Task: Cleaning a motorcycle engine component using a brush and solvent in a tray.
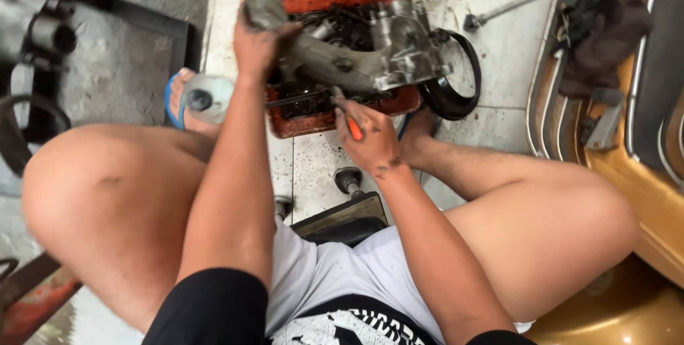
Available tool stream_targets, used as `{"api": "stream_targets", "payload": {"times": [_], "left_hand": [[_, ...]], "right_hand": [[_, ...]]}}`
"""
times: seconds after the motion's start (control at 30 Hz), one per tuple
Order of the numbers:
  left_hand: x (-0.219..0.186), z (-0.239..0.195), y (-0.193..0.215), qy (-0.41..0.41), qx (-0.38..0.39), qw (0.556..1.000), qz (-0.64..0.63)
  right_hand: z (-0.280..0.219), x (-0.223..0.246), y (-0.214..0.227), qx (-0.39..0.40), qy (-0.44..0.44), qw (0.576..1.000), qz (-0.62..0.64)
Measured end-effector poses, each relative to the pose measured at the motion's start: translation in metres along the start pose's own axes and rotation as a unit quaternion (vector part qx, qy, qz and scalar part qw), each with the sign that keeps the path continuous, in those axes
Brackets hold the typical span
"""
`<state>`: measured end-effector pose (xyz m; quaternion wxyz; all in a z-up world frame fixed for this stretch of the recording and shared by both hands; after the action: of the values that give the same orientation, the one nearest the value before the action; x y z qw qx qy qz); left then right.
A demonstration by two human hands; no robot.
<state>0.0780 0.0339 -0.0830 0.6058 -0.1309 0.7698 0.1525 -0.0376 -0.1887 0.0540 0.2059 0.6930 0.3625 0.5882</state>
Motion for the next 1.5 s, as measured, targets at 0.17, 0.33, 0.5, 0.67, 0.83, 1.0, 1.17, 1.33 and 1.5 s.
{"api": "stream_targets", "payload": {"times": [0.17, 0.33, 0.5, 0.67, 0.83, 1.0, 1.17, 1.33, 1.5], "left_hand": [[0.025, -0.009, 0.003, 0.085, -0.081, 0.991, -0.059], [0.011, -0.017, 0.005, 0.047, -0.089, 0.995, 0.017], [0.006, -0.011, 0.018, 0.009, -0.122, 0.987, 0.103], [-0.019, -0.026, 0.016, 0.034, -0.103, 0.970, 0.216], [-0.029, -0.031, 0.011, 0.027, -0.093, 0.976, 0.193], [-0.033, -0.033, 0.006, 0.023, -0.076, 0.980, 0.181], [-0.037, -0.033, 0.006, 0.029, -0.083, 0.981, 0.173], [-0.029, -0.031, 0.007, 0.046, -0.081, 0.977, 0.190], [-0.035, -0.035, 0.009, 0.064, -0.075, 0.974, 0.203]], "right_hand": [[0.001, -0.025, 0.006, 0.070, -0.117, 0.990, 0.021], [0.016, -0.025, 0.059, -0.117, -0.036, 0.989, 0.077], [0.035, -0.030, 0.077, -0.155, 0.002, 0.985, 0.077], [0.063, -0.054, 0.081, 0.001, -0.112, 0.980, 0.166], [0.082, -0.094, 0.082, 0.034, -0.160, 0.980, 0.113], [0.086, -0.066, 0.077, 0.072, -0.059, 0.982, 0.165], [0.095, -0.078, 0.087, 0.019, -0.093, 0.993, 0.066], [0.088, -0.068, 0.068, 0.067, -0.130, 0.979, 0.141], [0.084, -0.047, 0.071, 0.036, -0.040, 0.981, 0.187]]}}
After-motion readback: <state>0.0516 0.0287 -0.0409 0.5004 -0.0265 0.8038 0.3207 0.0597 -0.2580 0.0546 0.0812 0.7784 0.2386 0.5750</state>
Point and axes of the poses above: each hand's wrist, its own z-axis towards the middle knuckle, its own y-axis out of the back of the hand, x = y × z, the point moved 10 cm from there along z, towards the middle knuckle, and after that the axes turned 15 degrees about -y, right-handed, at the moved point
